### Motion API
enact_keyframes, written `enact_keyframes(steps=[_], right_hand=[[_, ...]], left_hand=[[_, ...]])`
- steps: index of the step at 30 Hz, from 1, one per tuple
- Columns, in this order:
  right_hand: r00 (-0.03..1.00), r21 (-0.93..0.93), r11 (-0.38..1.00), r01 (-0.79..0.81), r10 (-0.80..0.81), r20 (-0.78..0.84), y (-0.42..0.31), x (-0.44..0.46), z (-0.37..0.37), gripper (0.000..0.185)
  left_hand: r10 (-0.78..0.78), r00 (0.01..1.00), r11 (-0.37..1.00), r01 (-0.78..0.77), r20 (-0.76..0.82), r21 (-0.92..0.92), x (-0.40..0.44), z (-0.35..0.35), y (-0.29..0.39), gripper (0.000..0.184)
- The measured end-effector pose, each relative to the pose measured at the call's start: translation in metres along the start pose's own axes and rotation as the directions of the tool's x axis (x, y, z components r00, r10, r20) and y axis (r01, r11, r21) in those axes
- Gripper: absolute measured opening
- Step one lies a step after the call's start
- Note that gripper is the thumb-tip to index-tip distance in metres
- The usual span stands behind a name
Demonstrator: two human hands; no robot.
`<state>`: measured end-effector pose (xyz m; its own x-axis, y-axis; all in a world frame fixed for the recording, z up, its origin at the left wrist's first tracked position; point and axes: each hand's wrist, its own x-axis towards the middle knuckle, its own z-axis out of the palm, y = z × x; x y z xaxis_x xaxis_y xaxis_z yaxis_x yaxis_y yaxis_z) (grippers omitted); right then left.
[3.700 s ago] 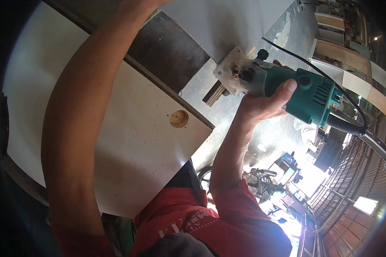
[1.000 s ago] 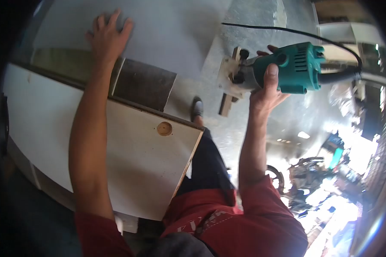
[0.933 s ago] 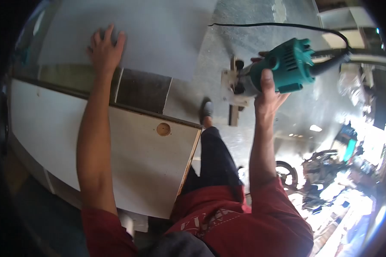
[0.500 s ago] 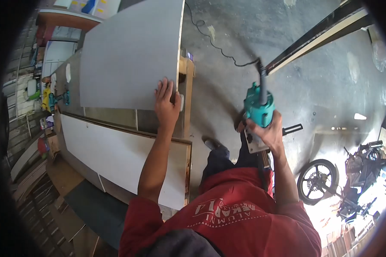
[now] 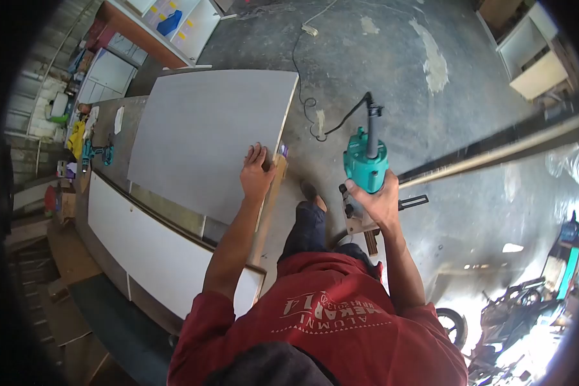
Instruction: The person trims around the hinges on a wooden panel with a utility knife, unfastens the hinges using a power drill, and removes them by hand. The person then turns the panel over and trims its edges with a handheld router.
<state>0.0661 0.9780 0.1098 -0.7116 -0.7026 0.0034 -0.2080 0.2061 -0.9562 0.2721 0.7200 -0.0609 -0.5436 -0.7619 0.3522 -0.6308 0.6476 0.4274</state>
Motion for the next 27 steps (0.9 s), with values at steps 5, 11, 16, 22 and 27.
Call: enact_keyframes(steps=[5, 11, 16, 22, 27], right_hand=[[0.994, 0.163, 0.986, -0.040, 0.056, -0.093, -0.014, 0.103, 0.011, 0.051], [0.978, 0.336, 0.938, 0.080, -0.010, -0.207, -0.039, 0.239, 0.029, 0.055], [0.995, 0.355, 0.933, 0.061, -0.027, -0.099, -0.053, 0.330, 0.023, 0.066], [0.987, 0.408, 0.909, 0.087, -0.134, 0.090, -0.076, 0.447, 0.062, 0.057], [0.865, 0.523, 0.816, -0.245, -0.059, 0.498, -0.038, 0.566, 0.104, 0.061]], left_hand=[[0.060, 0.998, 0.994, -0.063, -0.037, -0.089, 0.106, 0.056, 0.018, 0.049], [0.054, 0.998, 0.979, -0.056, -0.013, -0.198, 0.225, 0.104, 0.027, 0.050], [0.127, 0.992, 0.961, -0.127, -0.015, -0.245, 0.266, 0.112, 0.018, 0.044], [0.016, 0.983, 0.965, 0.033, 0.181, -0.260, 0.294, 0.104, 0.024, 0.025], [-0.196, 0.978, 0.909, 0.152, -0.075, -0.387, 0.300, 0.118, 0.027, 0.017]])
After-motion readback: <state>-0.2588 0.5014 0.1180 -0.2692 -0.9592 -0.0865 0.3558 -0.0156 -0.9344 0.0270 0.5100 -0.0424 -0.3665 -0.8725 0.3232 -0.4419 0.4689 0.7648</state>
